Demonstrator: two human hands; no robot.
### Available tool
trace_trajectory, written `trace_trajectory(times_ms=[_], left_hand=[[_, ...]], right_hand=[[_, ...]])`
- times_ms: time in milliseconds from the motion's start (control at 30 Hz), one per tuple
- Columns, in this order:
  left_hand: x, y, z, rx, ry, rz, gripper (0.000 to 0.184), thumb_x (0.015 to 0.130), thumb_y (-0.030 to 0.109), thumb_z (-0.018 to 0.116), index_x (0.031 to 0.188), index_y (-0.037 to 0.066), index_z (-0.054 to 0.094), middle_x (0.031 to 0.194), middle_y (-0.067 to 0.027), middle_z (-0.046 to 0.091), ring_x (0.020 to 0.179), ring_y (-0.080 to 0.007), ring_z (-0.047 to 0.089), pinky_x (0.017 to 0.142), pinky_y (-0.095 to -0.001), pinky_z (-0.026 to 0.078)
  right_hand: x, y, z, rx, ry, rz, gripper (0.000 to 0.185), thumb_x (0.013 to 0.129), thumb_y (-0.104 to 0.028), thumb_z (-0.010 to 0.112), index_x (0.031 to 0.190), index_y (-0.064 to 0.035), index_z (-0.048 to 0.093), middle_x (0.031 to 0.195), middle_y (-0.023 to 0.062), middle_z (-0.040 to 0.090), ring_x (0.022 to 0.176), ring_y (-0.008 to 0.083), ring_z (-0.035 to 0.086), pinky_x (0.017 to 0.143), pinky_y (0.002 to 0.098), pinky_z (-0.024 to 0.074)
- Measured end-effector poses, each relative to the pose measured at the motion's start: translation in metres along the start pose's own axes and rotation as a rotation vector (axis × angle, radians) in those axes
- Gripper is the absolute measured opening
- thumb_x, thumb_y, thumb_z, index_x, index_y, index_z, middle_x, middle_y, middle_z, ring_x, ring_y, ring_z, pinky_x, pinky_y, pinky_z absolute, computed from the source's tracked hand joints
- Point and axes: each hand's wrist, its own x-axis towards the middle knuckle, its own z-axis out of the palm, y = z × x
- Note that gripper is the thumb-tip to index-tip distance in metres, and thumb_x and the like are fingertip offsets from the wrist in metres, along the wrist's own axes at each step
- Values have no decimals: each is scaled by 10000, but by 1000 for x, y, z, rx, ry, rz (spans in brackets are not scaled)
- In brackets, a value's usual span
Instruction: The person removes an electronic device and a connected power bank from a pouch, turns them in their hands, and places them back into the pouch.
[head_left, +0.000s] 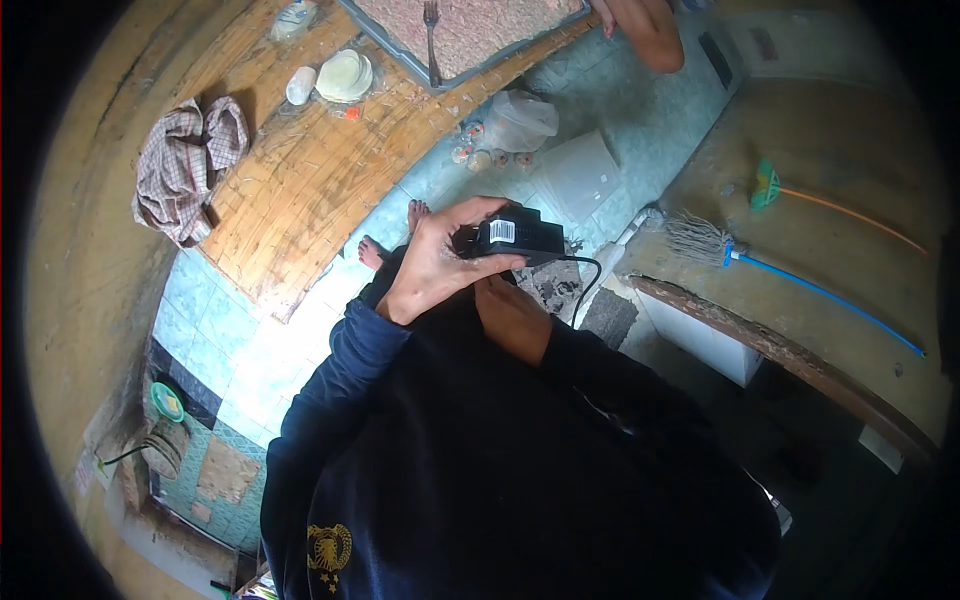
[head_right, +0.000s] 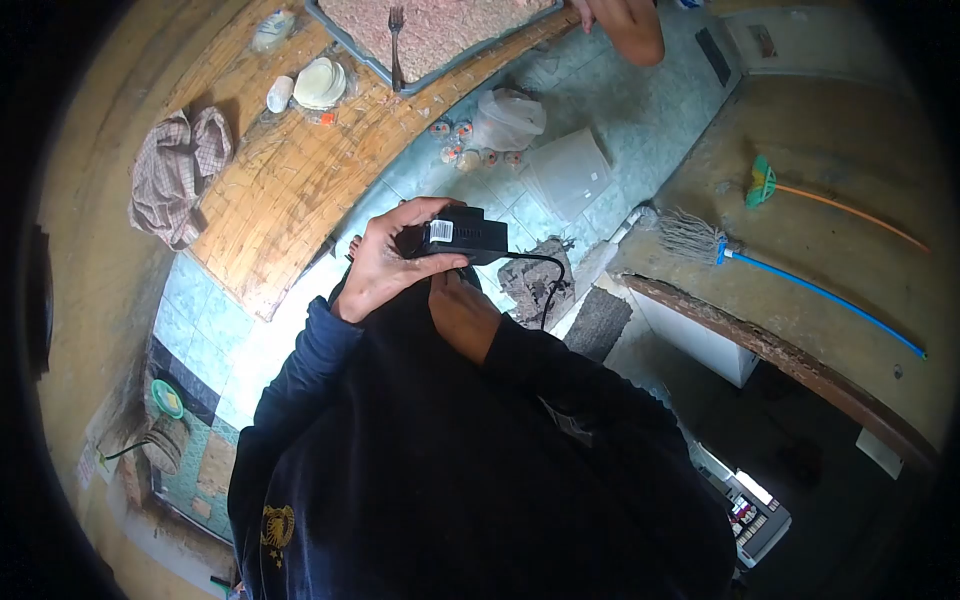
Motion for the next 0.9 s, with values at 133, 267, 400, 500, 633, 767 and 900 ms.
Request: trace_trajectory(times_ms=[133, 267, 400, 500, 633, 767, 900], left_hand=[[-2, 3, 2, 6, 10, 53, 617, 782, 75, 911, 1325, -20, 633, 1229, -90, 710, 1131, -161, 662, 1013, -324, 511], [-2, 1, 5, -18, -37, 27, 623, 774, 83, 917, 1319, -23, 635, 1207, -91, 720, 1134, -164, 668, 1020, -320, 507], [-2, -1, 4, 29, -49, 92, 611, 774, 76, 914, 1311, -22, 641, 1194, -100, 728, 1124, -165, 673, 1021, -313, 506], [-1, 3, -4, 50, -39, 92, 607, 777, 72, 910, 1314, -21, 641, 1198, -105, 729, 1124, -170, 676, 1018, -314, 508], [-2, 8, -7, 36, -31, 47, 605, 780, 69, 906, 1316, -26, 641, 1217, -112, 723, 1135, -187, 681, 1019, -319, 512], [-2, 10, -6, 57, -54, -2, 603, 776, 66, 906, 1311, -30, 644, 1225, -119, 720, 1136, -196, 683, 1024, -321, 511], [-3, 7, -3, 107, -71, 90, 593, 775, 102, 910, 1292, -25, 649, 1166, -131, 737, 1076, -189, 702, 978, -320, 531]], right_hand=[[0, 20, 21, 138, 173, -247, 345, 871, 42, 512, 1175, 196, 461, 1075, 395, 571, 922, 492, 671, 792, 519, 555], [-5, 13, 14, 131, 185, -211, 328, 877, 26, 538, 1181, 144, 508, 1140, 367, 589, 996, 482, 654, 854, 524, 531], [-12, 3, -7, 244, 85, 54, 299, 896, -31, 626, 1184, 43, 595, 1138, 273, 632, 1124, 428, 615, 937, 454, 508], [-35, 22, 1, 293, 227, 33, 356, 927, -117, 689, 1245, 10, 593, 1216, 231, 623, 1154, 389, 614, 975, 435, 503], [-34, 31, 23, 703, 278, 273, 470, 958, -228, 744, 1341, -31, 556, 1293, 135, 608, 1207, 285, 598, 1064, 401, 464], [33, 63, 39, 978, 199, 98, 510, 972, -261, 744, 1367, -20, 530, 1312, 101, 606, 1225, 242, 592, 1103, 393, 444], [67, 69, 30, 1106, 162, -2, 462, 996, -281, 699, 1353, -27, 552, 1283, 92, 624, 1198, 222, 606, 1093, 376, 454]])
